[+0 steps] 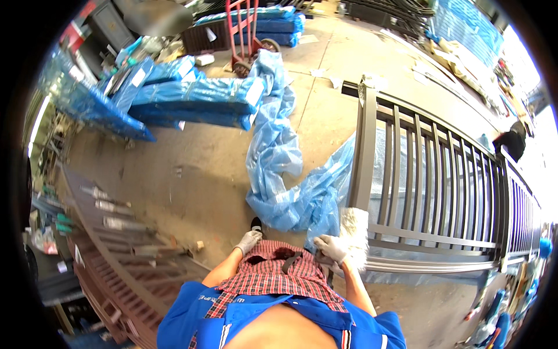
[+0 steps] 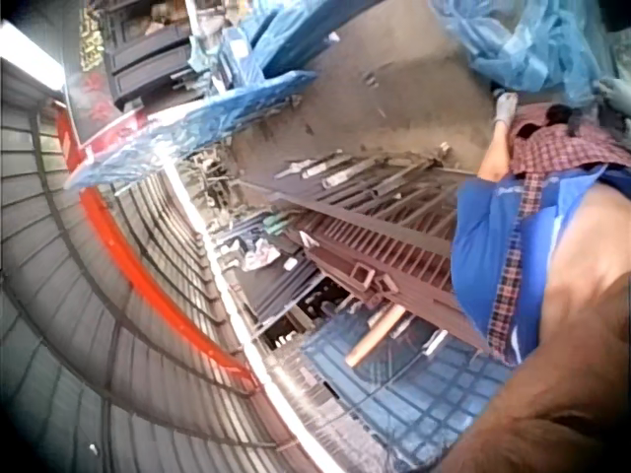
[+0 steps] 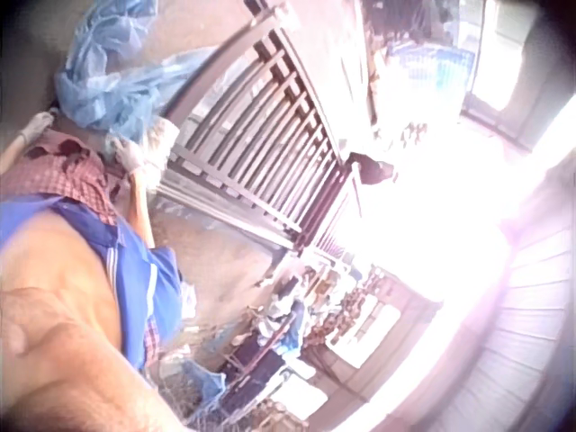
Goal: The person wraps a large metal frame with a blue protective sheet, smoothing it over the surface and securing it with tape. They use a utility knife to cut the sheet and tape, then adjust the covering to ensure full coverage of the frame.
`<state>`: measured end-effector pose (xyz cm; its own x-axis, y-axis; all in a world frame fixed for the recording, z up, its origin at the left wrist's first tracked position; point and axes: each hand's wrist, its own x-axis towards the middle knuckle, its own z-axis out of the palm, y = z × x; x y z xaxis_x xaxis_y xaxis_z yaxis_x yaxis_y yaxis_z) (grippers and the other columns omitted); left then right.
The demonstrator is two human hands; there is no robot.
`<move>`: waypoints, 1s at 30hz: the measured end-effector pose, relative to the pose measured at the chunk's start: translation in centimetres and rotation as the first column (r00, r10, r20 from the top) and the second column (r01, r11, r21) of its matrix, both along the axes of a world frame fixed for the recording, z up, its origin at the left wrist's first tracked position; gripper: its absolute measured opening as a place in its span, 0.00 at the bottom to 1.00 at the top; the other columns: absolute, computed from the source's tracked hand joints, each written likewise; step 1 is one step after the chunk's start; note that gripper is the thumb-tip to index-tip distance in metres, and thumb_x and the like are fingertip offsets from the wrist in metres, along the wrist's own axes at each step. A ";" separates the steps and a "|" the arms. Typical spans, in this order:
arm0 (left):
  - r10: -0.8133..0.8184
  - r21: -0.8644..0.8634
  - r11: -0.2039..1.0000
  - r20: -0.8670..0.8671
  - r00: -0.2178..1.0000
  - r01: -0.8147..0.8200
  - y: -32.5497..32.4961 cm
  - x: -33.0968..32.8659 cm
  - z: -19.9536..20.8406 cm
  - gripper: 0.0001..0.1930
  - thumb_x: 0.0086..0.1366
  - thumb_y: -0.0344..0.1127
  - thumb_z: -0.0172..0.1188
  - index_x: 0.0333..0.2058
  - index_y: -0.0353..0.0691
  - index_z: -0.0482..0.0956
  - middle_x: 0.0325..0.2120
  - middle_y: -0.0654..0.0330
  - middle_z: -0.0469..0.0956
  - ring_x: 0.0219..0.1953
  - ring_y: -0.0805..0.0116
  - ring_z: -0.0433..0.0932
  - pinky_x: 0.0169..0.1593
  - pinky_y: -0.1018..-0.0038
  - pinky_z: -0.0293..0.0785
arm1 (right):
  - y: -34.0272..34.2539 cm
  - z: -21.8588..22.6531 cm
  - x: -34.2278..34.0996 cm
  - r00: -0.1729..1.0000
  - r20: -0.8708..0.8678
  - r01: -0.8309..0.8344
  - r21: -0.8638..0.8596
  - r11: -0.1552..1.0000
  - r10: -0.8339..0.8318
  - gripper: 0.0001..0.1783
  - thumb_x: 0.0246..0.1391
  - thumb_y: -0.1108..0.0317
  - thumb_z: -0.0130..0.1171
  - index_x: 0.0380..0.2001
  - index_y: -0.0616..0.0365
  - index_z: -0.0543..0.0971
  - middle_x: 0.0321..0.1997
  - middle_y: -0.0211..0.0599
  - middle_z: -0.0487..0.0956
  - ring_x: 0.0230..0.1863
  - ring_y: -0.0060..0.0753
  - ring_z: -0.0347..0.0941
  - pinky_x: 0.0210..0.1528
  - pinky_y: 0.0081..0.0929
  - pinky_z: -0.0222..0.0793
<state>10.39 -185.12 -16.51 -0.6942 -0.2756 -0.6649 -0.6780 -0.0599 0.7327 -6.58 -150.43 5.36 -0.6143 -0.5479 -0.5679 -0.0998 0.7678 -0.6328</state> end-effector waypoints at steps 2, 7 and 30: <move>-0.081 -0.023 0.996 0.038 0.996 0.082 -3.7 -3.9 2.1 0.11 0.66 0.37 0.59 0.38 0.35 0.80 0.30 0.62 0.80 0.31 0.77 0.75 0.35 0.79 0.73 | -0.6 -0.6 -0.5 0.970 0.075 0.229 0.052 0.972 -0.232 0.23 0.62 0.46 0.49 0.34 0.55 0.82 0.21 0.34 0.79 0.24 0.24 0.74 0.30 0.28 0.69; 0.039 0.029 0.999 -0.107 0.993 -0.036 -18.6 -6.0 -0.2 0.13 0.66 0.40 0.57 0.43 0.37 0.77 0.29 0.63 0.80 0.28 0.76 0.76 0.31 0.79 0.73 | -5.1 -1.3 -1.0 0.862 0.006 0.485 0.279 0.829 -0.507 0.24 0.59 0.48 0.48 0.32 0.58 0.82 0.22 0.38 0.82 0.26 0.34 0.80 0.34 0.33 0.74; -0.185 0.104 0.977 -0.004 0.983 0.185 -30.2 -23.4 2.9 0.16 0.66 0.42 0.55 0.45 0.36 0.75 0.34 0.58 0.79 0.33 0.67 0.78 0.35 0.71 0.75 | -21.3 4.4 -17.4 0.825 -0.289 0.494 -0.052 0.868 -0.486 0.23 0.59 0.48 0.47 0.40 0.57 0.77 0.35 0.44 0.82 0.41 0.45 0.78 0.45 0.39 0.71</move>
